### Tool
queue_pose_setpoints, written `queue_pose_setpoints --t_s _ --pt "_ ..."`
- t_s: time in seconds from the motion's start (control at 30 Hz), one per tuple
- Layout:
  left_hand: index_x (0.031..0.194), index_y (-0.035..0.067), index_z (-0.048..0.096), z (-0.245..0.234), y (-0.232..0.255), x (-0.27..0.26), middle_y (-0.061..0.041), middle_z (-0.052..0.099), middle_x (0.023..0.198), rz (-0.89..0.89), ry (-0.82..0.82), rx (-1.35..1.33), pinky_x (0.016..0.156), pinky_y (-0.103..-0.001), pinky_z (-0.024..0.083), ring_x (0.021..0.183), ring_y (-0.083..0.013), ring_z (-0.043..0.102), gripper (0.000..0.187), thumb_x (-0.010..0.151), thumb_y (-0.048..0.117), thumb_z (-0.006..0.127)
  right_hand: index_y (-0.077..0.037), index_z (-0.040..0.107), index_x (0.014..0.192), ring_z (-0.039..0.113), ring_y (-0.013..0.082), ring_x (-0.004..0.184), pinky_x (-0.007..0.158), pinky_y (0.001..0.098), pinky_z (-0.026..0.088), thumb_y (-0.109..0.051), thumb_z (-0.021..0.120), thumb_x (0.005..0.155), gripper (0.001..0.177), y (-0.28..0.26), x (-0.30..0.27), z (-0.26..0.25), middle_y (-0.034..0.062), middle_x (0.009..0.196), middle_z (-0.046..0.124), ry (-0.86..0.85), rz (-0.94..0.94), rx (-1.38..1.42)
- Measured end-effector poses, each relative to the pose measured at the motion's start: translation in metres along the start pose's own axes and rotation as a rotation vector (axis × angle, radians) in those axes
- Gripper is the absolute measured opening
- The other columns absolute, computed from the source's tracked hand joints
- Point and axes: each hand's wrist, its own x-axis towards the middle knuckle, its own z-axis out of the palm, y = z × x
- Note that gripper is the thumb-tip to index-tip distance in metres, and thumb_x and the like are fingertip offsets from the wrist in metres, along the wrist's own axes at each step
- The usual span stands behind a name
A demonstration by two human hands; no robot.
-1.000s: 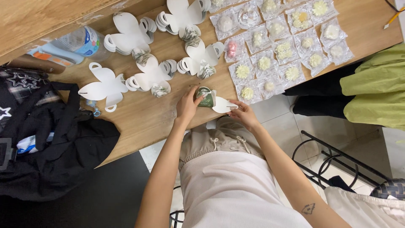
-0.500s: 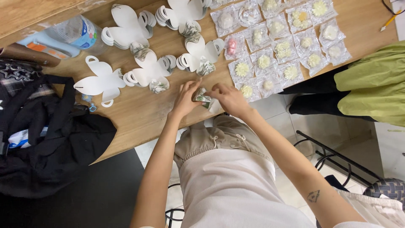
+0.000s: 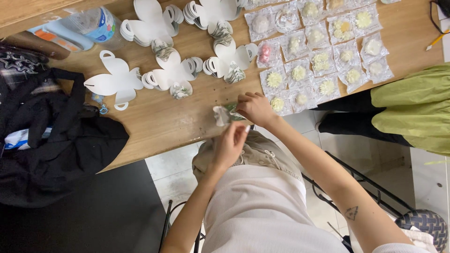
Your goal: Packaging small flower-shaped wax melts into decorative paper boxes.
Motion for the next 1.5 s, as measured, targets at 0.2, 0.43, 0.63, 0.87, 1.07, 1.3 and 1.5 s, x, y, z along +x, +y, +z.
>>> queue_pose_setpoints --t_s 0.2,0.43,0.63,0.87,1.07,1.3,1.5 --pt "0.113 0.004 0.049 0.062 -0.099 0.007 -0.010 0.067 0.086 -0.017 -0.081 -0.178 0.065 -0.034 0.053 0.073 -0.0191 0.065 0.024 0.104 0.018 0.066 -0.018 0.078 0.084 0.067 0.0236 0.085 0.071 0.0395 0.054 -0.022 0.077 0.082 0.005 -0.002 -0.015 0.002 -0.0014 0.087 0.067 0.063 0.263 0.248" --pt "0.121 0.005 0.043 0.049 -0.118 0.055 -0.017 0.068 0.082 -0.155 0.069 -0.045 0.065 -0.043 0.052 0.072 -0.0326 0.070 0.023 0.104 0.014 0.056 -0.020 0.076 0.102 0.070 0.0293 0.079 0.068 0.0426 0.055 -0.021 0.072 0.089 0.014 -0.001 -0.025 0.013 0.0051 0.090 0.067 0.066 0.463 0.457" --pt "0.117 0.003 0.048 0.050 -0.151 0.072 -0.023 0.069 0.092 -0.049 0.173 0.048 0.070 -0.050 0.053 0.084 -0.0431 0.069 0.018 0.103 0.013 0.055 -0.015 0.070 0.102 0.069 0.0333 0.082 0.067 0.0465 0.054 -0.022 0.068 0.094 0.010 -0.006 -0.030 0.012 0.0088 0.092 0.067 0.053 0.476 0.401" --pt "0.107 0.002 0.052 0.026 -0.121 0.079 -0.025 0.067 0.100 0.107 0.078 0.221 0.078 -0.054 0.051 0.096 -0.0490 0.063 0.011 0.105 0.013 0.051 -0.011 0.061 0.107 0.068 0.0353 0.084 0.066 0.0462 0.055 -0.021 0.063 0.100 0.012 -0.012 -0.031 0.006 0.0102 0.091 0.065 0.036 0.341 0.224" --pt "0.105 0.003 0.052 0.009 -0.088 0.087 -0.023 0.066 0.105 0.160 -0.049 0.464 0.072 -0.053 0.052 0.091 -0.0455 0.065 0.012 0.104 0.015 0.052 -0.011 0.061 0.108 0.067 0.0307 0.096 0.071 0.0437 0.057 -0.009 0.061 0.090 0.019 -0.007 -0.029 0.007 0.0090 0.093 0.061 -0.019 0.251 0.143" --pt "0.102 0.003 0.050 0.012 -0.077 0.088 -0.020 0.063 0.098 0.308 -0.076 0.620 0.077 -0.052 0.051 0.089 -0.0418 0.065 0.012 0.101 0.014 0.056 -0.010 0.056 0.116 0.067 0.0358 0.106 0.080 0.0439 0.057 -0.007 0.059 0.091 0.025 -0.004 -0.030 0.029 0.0139 0.103 0.063 -0.035 0.276 0.196" --pt "0.099 0.004 0.054 0.009 -0.079 0.089 -0.021 0.059 0.102 0.349 0.081 0.405 0.084 -0.051 0.046 0.096 -0.0418 0.057 0.009 0.098 0.012 0.057 -0.013 0.046 0.144 0.064 0.0465 0.096 0.083 0.0515 0.053 -0.018 0.066 0.088 0.060 -0.026 -0.027 -0.016 0.0267 0.111 0.061 -0.058 0.415 0.500"
